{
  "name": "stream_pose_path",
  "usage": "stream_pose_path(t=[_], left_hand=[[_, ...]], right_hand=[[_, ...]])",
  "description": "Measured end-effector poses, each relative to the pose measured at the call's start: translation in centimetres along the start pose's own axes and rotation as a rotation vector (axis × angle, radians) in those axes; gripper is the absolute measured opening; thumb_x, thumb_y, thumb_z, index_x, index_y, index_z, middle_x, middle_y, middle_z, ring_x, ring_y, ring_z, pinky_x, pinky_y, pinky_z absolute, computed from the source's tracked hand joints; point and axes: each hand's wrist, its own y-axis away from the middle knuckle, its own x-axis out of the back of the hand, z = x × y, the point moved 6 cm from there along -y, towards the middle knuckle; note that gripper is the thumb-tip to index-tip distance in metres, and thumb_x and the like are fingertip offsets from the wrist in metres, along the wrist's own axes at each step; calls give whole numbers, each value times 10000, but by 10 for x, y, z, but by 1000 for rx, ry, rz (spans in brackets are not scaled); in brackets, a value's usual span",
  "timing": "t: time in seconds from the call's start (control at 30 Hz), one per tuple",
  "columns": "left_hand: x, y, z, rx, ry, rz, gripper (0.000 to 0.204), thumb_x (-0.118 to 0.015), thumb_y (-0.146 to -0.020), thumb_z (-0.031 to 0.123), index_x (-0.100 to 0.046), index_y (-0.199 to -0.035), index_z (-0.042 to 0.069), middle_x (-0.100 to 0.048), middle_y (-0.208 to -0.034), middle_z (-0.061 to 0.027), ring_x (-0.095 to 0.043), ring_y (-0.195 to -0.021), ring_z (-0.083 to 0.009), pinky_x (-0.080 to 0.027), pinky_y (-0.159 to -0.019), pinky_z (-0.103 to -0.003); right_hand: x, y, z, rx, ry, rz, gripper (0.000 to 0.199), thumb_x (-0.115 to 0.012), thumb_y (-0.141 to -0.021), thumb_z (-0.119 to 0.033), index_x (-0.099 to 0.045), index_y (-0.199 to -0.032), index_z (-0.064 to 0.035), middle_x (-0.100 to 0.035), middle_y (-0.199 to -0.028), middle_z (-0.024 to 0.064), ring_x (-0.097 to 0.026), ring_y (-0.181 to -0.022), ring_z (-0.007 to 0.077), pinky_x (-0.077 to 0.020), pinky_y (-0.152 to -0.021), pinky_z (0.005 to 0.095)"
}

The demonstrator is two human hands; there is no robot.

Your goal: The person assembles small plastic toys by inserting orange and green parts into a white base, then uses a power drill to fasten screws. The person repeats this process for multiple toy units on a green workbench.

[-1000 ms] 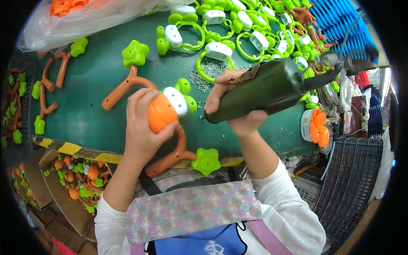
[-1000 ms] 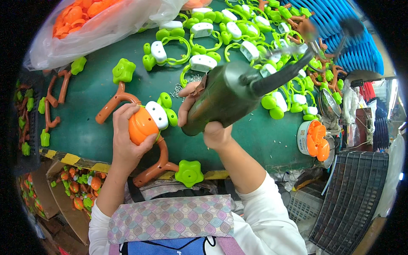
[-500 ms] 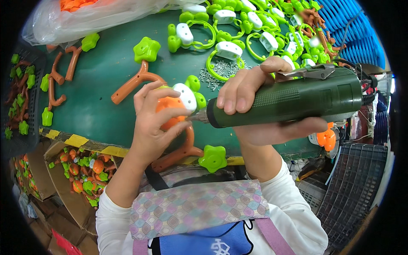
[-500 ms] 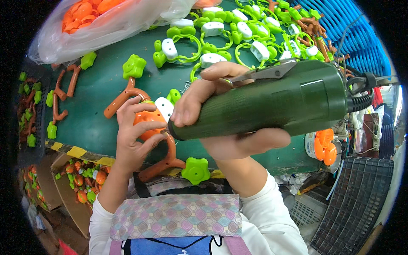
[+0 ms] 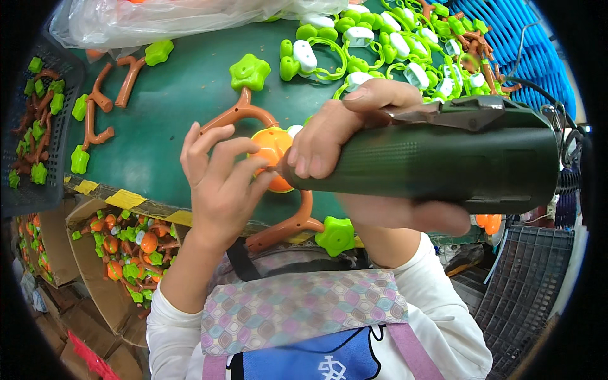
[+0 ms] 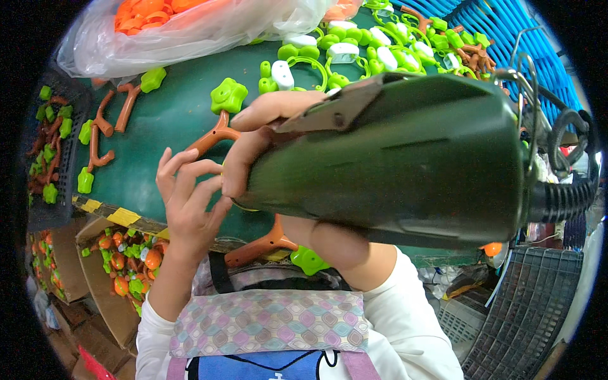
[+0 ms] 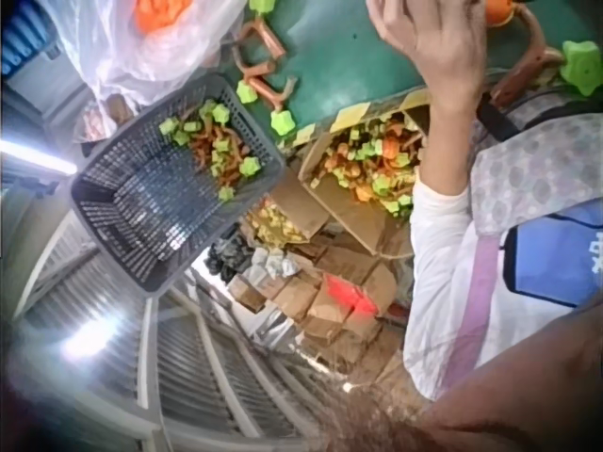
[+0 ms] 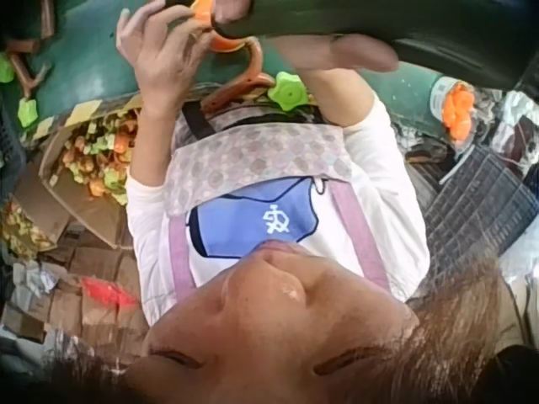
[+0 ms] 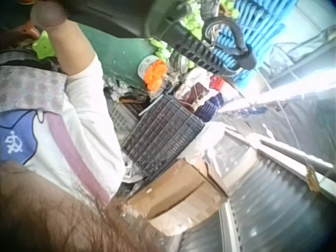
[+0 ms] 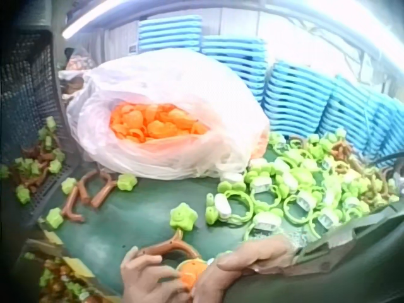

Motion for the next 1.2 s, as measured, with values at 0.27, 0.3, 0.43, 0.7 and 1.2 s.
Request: stream_pose_path(t=[0.27,0.3,0.43,0.7,1.2], left_hand=[[-73,45,-23,421,671,-181,1057,-885,-715,290,-262,-1507,-29,-358,-1479,-229,-376,-1370,-405,-329,-1151,-479],[-76,48,-22,369,613,-191,1053,-876,-726,285,-249,-1510,-33,-352,-1482,-232,-370,-1372,-409,-321,-1155,-480],[-72,45,-16,267,525,-146,1018,-843,-757,253,-224,-1509,-42,-338,-1479,-248,-357,-1371,-420,-303,-1159,-485],[-74,44,-18,381,628,-54,971,-839,-726,162,-270,-1488,-35,-368,-1429,-241,-404,-1332,-413,-348,-1130,-473],[-48,45,-29,448,543,-108,918,-832,-711,180,-336,-1468,24,-427,-1407,-206,-449,-1327,-390,-405,-1103,-472]], right_hand=[[-25,-3,23,-280,159,40,1093,-590,-671,-893,-478,-1223,44,-632,-798,113,-629,-698,202,-541,-680,321],[-25,-2,33,-241,100,23,1063,-602,-685,-875,-484,-1209,42,-629,-797,107,-625,-698,195,-534,-676,313],[-25,2,53,-190,-167,-103,946,-648,-741,-805,-509,-1153,35,-619,-794,82,-611,-699,166,-508,-661,283],[-24,7,39,-172,114,137,1137,-555,-709,-916,-469,-1267,71,-641,-767,93,-649,-717,171,-517,-629,268],[46,85,35,-192,189,296,1098,-433,-739,-960,-489,-1240,15,-603,-734,128,-608,-635,238,-533,-599,383]])
